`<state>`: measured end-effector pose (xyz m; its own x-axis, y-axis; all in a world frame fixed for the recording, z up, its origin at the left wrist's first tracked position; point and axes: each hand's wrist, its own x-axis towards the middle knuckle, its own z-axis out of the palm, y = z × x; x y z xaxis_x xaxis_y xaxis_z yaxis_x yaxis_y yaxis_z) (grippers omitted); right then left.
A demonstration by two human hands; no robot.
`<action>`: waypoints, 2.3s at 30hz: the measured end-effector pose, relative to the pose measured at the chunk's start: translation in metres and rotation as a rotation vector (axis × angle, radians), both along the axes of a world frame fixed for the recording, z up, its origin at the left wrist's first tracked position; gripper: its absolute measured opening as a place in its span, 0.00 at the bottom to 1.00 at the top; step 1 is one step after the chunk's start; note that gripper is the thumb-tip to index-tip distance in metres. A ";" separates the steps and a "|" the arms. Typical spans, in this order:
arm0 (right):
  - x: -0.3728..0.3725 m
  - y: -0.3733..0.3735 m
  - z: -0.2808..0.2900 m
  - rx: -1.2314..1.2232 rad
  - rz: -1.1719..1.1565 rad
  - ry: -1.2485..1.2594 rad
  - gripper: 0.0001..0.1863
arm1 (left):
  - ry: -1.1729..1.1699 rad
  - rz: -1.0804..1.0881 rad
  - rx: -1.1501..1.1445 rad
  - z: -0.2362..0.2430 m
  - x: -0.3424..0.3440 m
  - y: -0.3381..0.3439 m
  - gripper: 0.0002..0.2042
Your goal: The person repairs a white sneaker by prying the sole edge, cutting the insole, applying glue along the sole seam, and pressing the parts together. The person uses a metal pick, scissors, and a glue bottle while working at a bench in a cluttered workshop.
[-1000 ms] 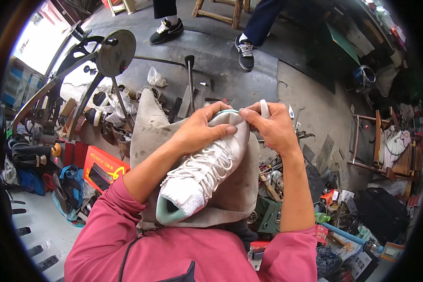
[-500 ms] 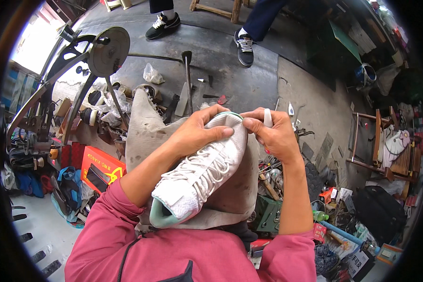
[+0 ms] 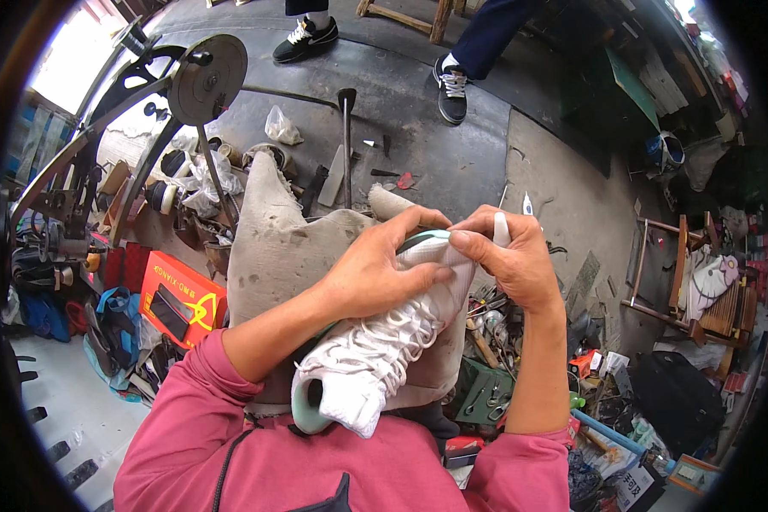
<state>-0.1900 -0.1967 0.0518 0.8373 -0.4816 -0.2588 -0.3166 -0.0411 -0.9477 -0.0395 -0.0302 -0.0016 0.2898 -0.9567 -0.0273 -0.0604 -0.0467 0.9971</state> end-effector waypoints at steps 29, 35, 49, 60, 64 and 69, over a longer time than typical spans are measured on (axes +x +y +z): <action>-0.063 0.134 -0.104 -0.216 -0.763 -0.372 0.12 | 0.070 -0.111 -0.065 0.001 0.015 0.014 0.32; -0.083 0.134 -0.100 0.169 -0.855 -0.392 0.10 | -0.392 -0.115 -0.128 0.035 0.010 0.014 0.30; -0.089 0.135 -0.007 0.646 0.302 -0.327 0.16 | -0.120 -0.601 -0.203 0.097 -0.028 0.068 0.10; -0.074 0.156 -0.021 -1.068 -0.113 -0.542 0.19 | 0.186 -0.476 -0.625 0.087 -0.051 0.067 0.20; -0.062 0.165 -0.011 -0.155 -0.088 -0.525 0.23 | 0.251 -0.247 -0.589 0.083 -0.049 0.075 0.20; -0.030 0.164 -0.002 -0.649 -0.155 -0.496 0.18 | 0.377 0.076 -0.436 0.079 -0.054 0.083 0.17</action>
